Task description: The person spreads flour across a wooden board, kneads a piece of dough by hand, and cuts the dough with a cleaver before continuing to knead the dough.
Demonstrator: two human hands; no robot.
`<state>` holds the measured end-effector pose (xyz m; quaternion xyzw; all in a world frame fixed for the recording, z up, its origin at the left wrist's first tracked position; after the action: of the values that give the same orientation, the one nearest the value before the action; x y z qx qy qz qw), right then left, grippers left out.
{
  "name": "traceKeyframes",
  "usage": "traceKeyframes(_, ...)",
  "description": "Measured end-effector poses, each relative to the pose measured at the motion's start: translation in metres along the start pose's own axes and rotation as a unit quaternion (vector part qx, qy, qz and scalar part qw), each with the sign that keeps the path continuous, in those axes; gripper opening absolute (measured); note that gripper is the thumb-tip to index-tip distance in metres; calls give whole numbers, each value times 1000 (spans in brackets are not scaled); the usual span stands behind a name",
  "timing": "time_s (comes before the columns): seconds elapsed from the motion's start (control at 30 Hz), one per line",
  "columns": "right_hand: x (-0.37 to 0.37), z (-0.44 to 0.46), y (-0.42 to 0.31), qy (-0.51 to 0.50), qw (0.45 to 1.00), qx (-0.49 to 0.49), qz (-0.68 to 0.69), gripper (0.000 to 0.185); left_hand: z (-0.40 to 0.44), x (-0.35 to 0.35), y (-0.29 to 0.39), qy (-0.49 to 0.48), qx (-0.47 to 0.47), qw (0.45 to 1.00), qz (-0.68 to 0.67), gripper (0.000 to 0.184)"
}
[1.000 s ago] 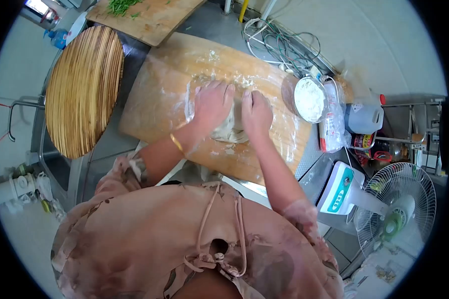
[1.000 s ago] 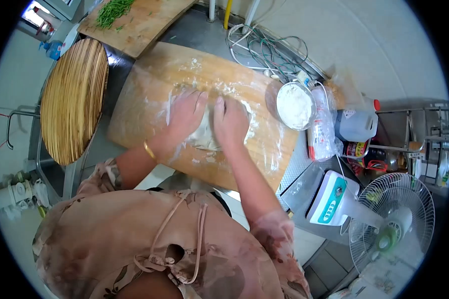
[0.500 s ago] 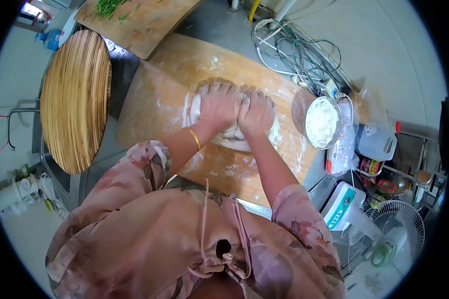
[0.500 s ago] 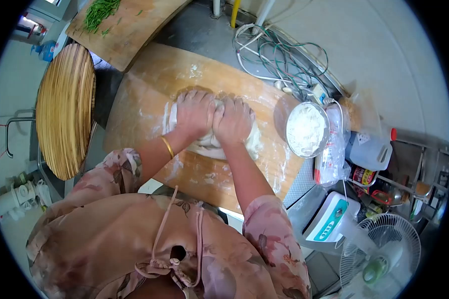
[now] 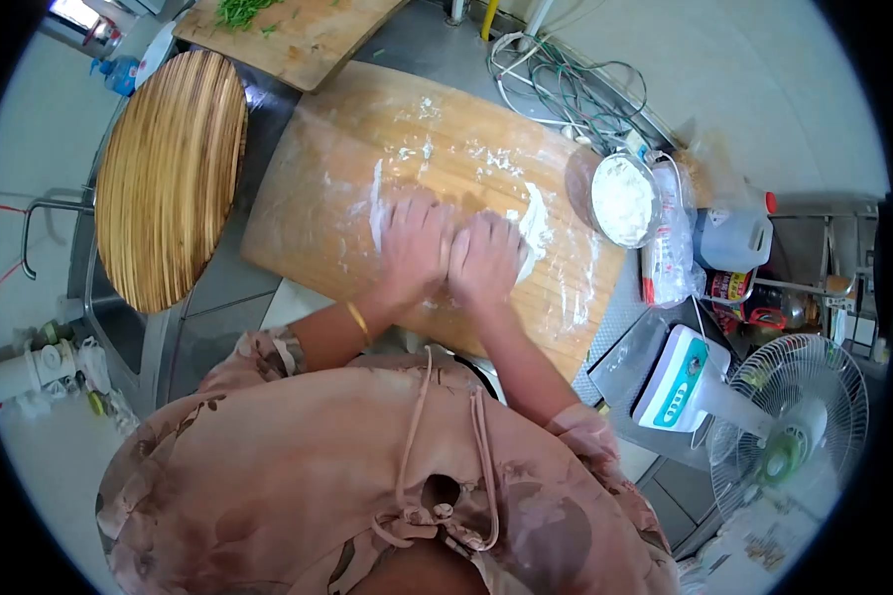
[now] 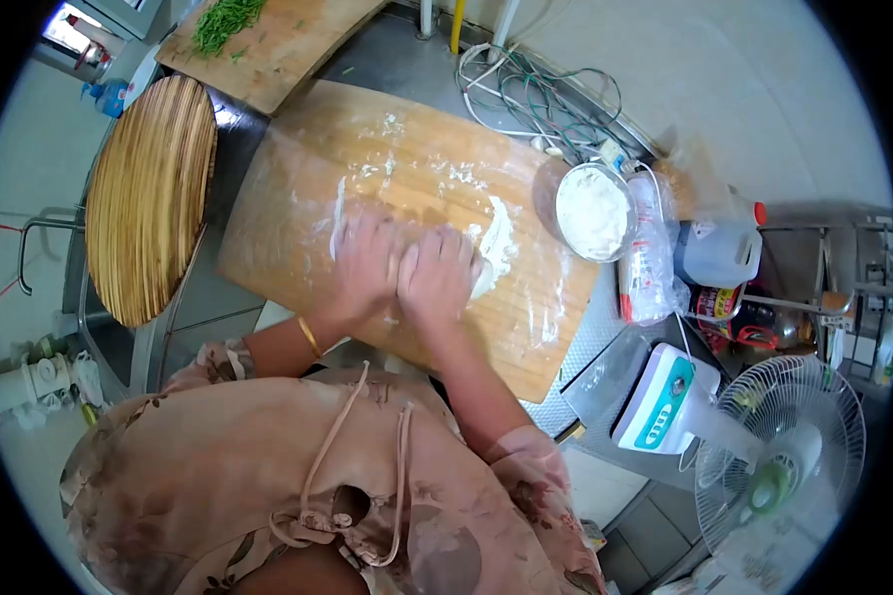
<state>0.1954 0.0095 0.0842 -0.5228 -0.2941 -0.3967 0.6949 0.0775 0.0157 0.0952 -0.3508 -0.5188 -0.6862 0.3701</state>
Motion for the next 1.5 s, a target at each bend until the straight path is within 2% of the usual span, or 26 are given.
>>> traceKeyframes(0.1, -8, -8, 4, 42, 991, 122, -25, 33, -13, -17, -7, 18, -84, 992, 96, 31)
traceKeyframes(0.2, -26, 36, 18, 20, 994, 102, 17, 33, 27, -35, -20, -22, -27, 997, 74, 31)
traceKeyframes(0.23, -29, 52, 21, -29, 997, 74, 10, 31, 42, -38, -22, -39, -20, 996, 75, 31)
traceKeyframes(0.3, -41, 74, 31, -52, 998, 45, -9, 30, 71, -46, -27, -67, -10, 995, 76, 30)
traceKeyframes(0.43, -60, 112, 44, -86, 996, -17, -28, 29, 113, -63, -38, 15, -21, 996, 82, 29)
traceKeyframes(0.53, -61, 125, 44, -55, 997, -40, -39, 32, 131, -68, -41, 4, -11, 994, 111, 33)
traceKeyframes(0.57, -64, 123, 46, -35, 997, -51, -39, 36, 130, -69, -41, 38, -21, 990, 131, 36)
traceKeyframes(0.63, -54, 114, 39, -121, 987, -102, -13, 37, 124, -59, -33, -184, 52, 977, 99, 37)
traceKeyframes(0.67, -50, 106, 37, -167, 977, -130, 1, 38, 116, -51, -28, -297, 90, 947, 81, 37)
traceKeyframes(0.77, 14, 70, 0, -204, 971, -122, 32, 35, 79, 9, -2, -302, 77, 949, 42, 36)
traceKeyframes(0.87, 16, 8, -12, -90, 995, -35, -19, 32, 15, 4, -3, -113, -27, 993, 18, 33)
traceKeyframes(0.93, 0, -20, -7, 15, 999, 41, -18, 29, -12, -8, -8, -25, -88, 994, 57, 31)
traceKeyframes(0.97, -9, -18, -2, 19, 998, 56, -18, 29, -17, -15, -12, 16, -117, 990, 76, 31)
traceKeyframes(1.03, -17, -5, 2, 24, 996, 81, -19, 29, -2, -19, -19, 0, -78, 996, 52, 31)
traceKeyframes(1.13, -34, 34, 15, -91, 995, 30, -14, 28, 32, -33, -30, -39, -34, 998, 34, 31)
traceKeyframes(1.23, -52, 65, 29, -97, 995, 4, -3, 26, 67, -47, -37, -62, -11, 997, 51, 30)
traceKeyframes(1.37, -66, 96, 40, -96, 994, -47, -19, 29, 101, -52, -38, -96, 4, 992, 86, 30)
traceKeyframes(1.47, -68, 96, 43, -122, 987, -103, -32, 35, 102, -54, -40, -53, 14, 998, 27, 29)
traceKeyframes(1.5, -57, 89, 36, -106, 991, -79, 11, 36, 93, -45, -37, -42, -38, 998, 3, 30)
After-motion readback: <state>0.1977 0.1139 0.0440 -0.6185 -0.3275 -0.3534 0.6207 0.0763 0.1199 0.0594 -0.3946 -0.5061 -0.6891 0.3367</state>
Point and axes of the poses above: each hand's wrist, its own z-axis towards the middle knuckle, its own x-axis out of the back of the hand, y = z × x, the point moved 4 cm from there along z, towards the middle knuckle, and after that the axes turned 5 degrees about z, right-handed, at the moved point
